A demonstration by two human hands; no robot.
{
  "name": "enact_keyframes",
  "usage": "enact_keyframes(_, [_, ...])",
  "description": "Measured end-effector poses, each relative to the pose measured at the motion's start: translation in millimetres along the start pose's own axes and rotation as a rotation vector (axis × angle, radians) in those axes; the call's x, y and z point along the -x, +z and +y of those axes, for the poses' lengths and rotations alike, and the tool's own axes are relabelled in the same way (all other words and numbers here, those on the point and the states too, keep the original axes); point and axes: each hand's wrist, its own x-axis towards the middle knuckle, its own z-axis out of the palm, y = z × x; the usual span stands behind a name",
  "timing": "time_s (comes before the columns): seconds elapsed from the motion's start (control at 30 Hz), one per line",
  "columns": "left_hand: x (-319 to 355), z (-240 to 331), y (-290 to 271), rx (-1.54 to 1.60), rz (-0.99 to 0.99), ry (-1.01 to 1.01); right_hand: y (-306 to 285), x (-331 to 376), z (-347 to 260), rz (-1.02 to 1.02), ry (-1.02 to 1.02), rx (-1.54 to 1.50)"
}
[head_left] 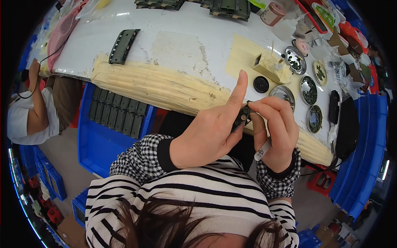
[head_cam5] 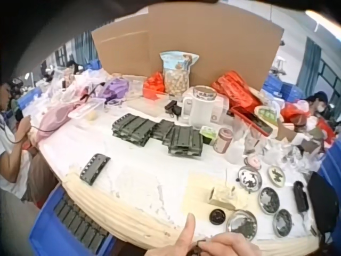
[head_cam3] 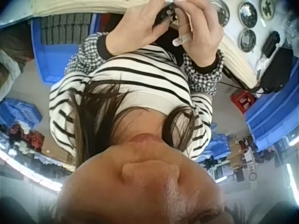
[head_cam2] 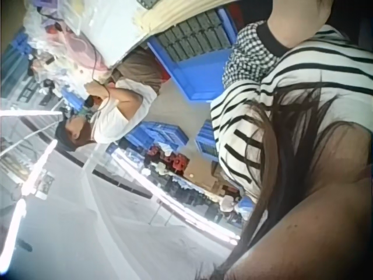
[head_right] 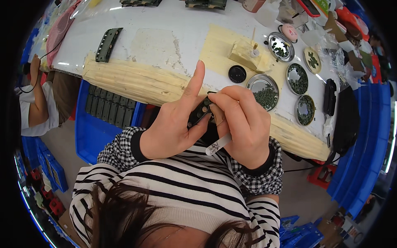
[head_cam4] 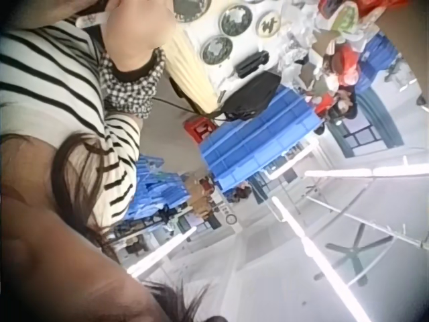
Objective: Assembling a toy tank by attaching small wheels and components to the chassis using a precision tool.
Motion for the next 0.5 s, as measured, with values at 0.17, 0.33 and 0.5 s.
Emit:
enact_keyframes(0.17, [-4, -2, 2, 0.282, 0.052, -0.037, -7, -4, -4, -0.011, 0.095, -0.039])
enact_keyframes(0.33, [-19, -12, -8, 0.848, -0.071, -0.250, -33, -12, 27, 0.211, 0.345, 0.064])
enact_keyframes(0.5, [-30, -14, -10, 1.296, -0.005, -0.523, -29, -33, 68, 0.091, 0.295, 0.159])
